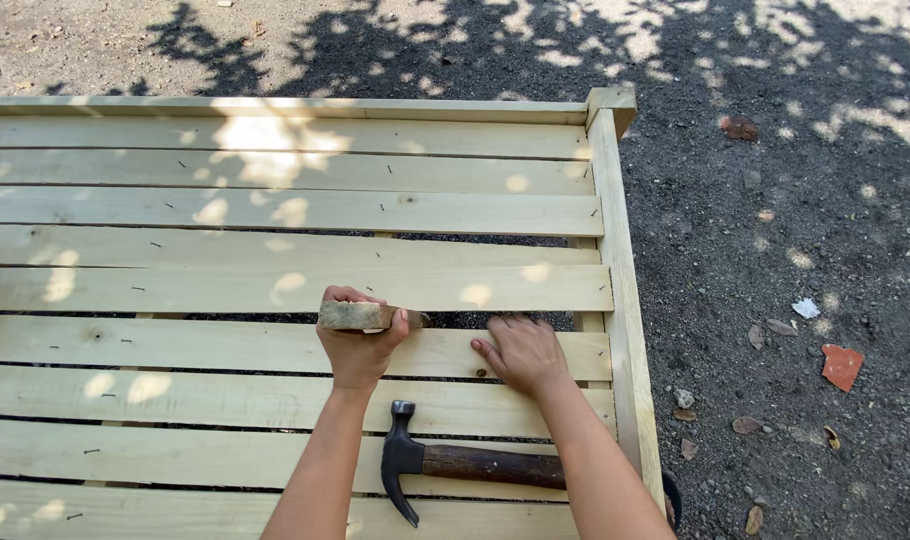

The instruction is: The person hammers nails into a slatted wooden frame laid on the ground, using a claw hammer while holding a small wood block as a guide or brace. They reposition the block and hammer at different spots across the slats, pressing slats down with a hand between strikes.

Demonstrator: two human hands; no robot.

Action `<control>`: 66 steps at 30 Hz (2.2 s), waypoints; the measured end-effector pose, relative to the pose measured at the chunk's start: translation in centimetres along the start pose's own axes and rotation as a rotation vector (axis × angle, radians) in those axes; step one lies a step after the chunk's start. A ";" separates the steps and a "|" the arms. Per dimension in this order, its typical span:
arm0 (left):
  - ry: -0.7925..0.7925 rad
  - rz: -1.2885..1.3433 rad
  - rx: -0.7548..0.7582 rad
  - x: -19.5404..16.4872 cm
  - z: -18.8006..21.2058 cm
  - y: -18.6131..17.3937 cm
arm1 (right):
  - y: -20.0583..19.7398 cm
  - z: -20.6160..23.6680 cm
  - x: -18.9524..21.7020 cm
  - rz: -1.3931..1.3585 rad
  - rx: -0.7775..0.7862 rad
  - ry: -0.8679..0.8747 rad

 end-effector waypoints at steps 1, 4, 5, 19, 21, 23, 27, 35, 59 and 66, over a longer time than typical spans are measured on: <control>0.058 -0.006 -0.008 -0.4 0.4 -0.6 | 0.1 0.0 0.0 -0.015 -0.004 -0.008; 0.161 0.010 -0.034 -1.5 0.5 -1.4 | 0.2 0.0 0.1 -0.024 -0.030 -0.024; 0.109 0.014 -0.011 -1.7 0.3 -1.5 | 0.3 0.1 0.2 -0.033 -0.013 0.011; -0.159 0.055 0.048 -1.9 -2.6 -0.2 | 0.9 0.9 0.9 -0.072 -0.098 -0.015; -0.144 0.060 0.059 -2.1 -2.7 0.0 | 0.8 0.9 0.9 -0.061 -0.096 -0.007; -0.165 0.026 0.049 -2.2 -2.8 0.1 | 0.8 1.0 0.9 -0.069 -0.064 0.011; -0.144 -0.009 0.057 -2.8 -2.8 0.0 | 0.5 1.2 1.0 -0.065 -0.069 0.015; -0.166 -0.084 0.031 -2.7 -2.6 0.7 | 0.1 1.5 1.1 -0.030 -0.063 0.026; -0.137 -0.009 0.028 -2.6 -2.0 2.9 | 0.7 2.0 1.9 0.078 -0.183 0.237; -0.156 0.049 -0.001 -2.3 -1.8 4.1 | 0.7 2.1 1.0 0.116 -0.228 0.203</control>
Point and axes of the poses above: each hand's wrist, its own z-axis away from the middle knuckle, its own y-axis out of the palm, x = y × z, the point moved 3 cm from there along -z, towards the middle knuckle, and after that the axes turned 15 degrees about -z, right-handed, at the moved point
